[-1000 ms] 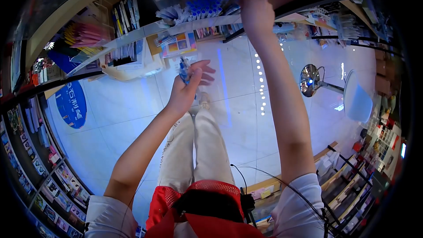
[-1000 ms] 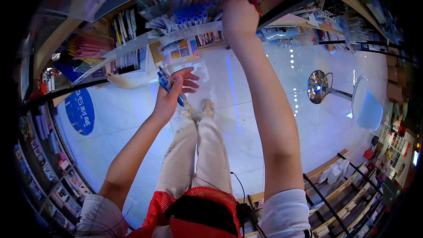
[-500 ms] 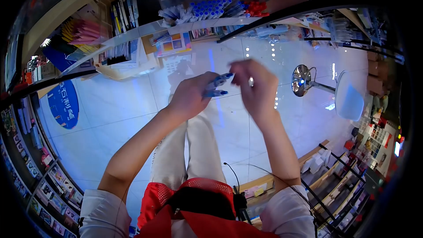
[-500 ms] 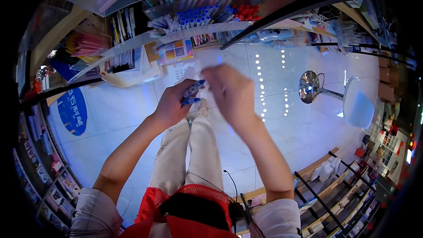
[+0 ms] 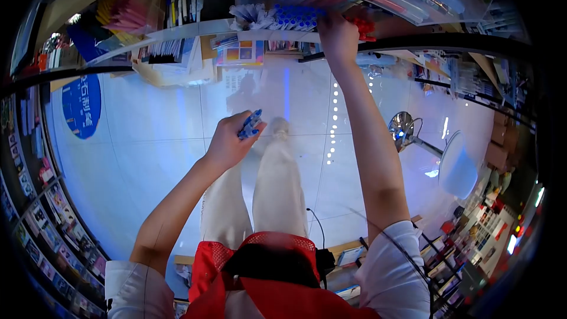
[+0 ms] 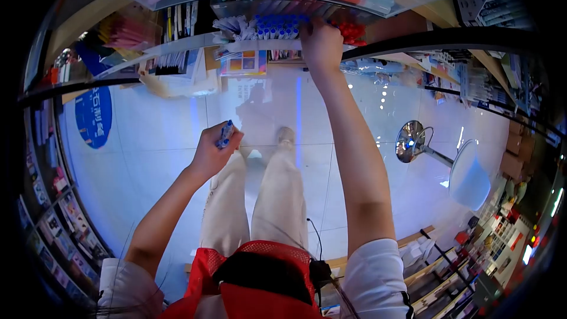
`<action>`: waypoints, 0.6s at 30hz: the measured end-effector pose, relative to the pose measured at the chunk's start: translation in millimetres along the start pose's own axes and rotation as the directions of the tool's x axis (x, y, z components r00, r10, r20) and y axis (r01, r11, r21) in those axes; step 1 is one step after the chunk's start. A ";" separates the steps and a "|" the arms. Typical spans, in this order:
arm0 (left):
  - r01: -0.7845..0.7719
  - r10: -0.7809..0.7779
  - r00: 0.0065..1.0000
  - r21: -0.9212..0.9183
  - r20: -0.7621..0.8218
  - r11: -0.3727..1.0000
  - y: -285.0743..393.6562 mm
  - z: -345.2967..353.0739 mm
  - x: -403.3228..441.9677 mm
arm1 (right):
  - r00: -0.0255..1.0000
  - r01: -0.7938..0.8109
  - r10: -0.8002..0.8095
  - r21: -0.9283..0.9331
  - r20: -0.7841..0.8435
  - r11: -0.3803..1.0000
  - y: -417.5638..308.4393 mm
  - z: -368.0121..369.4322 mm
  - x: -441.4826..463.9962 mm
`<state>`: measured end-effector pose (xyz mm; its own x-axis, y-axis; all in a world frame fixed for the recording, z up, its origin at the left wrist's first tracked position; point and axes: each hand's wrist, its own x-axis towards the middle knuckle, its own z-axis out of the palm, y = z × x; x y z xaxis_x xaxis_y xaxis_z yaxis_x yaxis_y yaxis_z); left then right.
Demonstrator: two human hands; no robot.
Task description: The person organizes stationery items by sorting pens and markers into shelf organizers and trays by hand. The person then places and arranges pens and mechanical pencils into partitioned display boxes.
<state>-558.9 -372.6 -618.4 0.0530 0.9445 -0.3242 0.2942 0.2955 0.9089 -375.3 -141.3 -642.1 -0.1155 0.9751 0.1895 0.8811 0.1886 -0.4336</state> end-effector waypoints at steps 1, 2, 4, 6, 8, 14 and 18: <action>-0.009 0.009 1.000 0.003 -0.010 1.000 1.1 5.8 2.3 | 0.998 0.048 -0.047 0.039 -0.033 0.998 0.4 -5.0 -0.5; -0.020 0.020 1.000 0.006 -0.018 1.000 3.4 10.8 5.6 | 0.993 0.096 -0.091 0.076 -0.070 0.992 1.6 -11.3 -1.2; -0.103 0.100 0.994 -0.072 -0.051 0.992 12.2 19.2 13.0 | 0.975 0.159 -0.137 0.119 -0.174 0.980 -0.7 -28.9 -4.2; -0.171 0.162 0.983 -0.116 -0.088 0.978 20.0 22.4 23.9 | 0.940 0.190 -0.142 0.131 -0.311 0.973 -10.1 -55.5 -5.4; -0.212 0.196 0.973 -0.132 -0.120 0.968 25.4 25.0 33.9 | 0.912 0.222 -0.148 0.157 -0.382 0.962 -6.2 -70.5 -9.0; -0.105 0.095 0.994 -0.233 -0.053 0.967 39.1 26.1 46.7 | 0.982 0.111 -0.103 0.038 -0.161 0.993 3.1 -84.8 -20.6; -0.051 0.060 0.998 -0.234 0.031 0.971 32.6 34.6 40.5 | 0.987 0.158 -0.147 0.184 -0.073 0.970 4.4 -52.0 -12.7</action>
<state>-514.1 -329.7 -611.1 0.1005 0.9556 -0.2770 0.0593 0.2722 0.9604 -346.1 -158.9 -600.6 -0.2096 0.9258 0.3147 0.7523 0.3583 -0.5528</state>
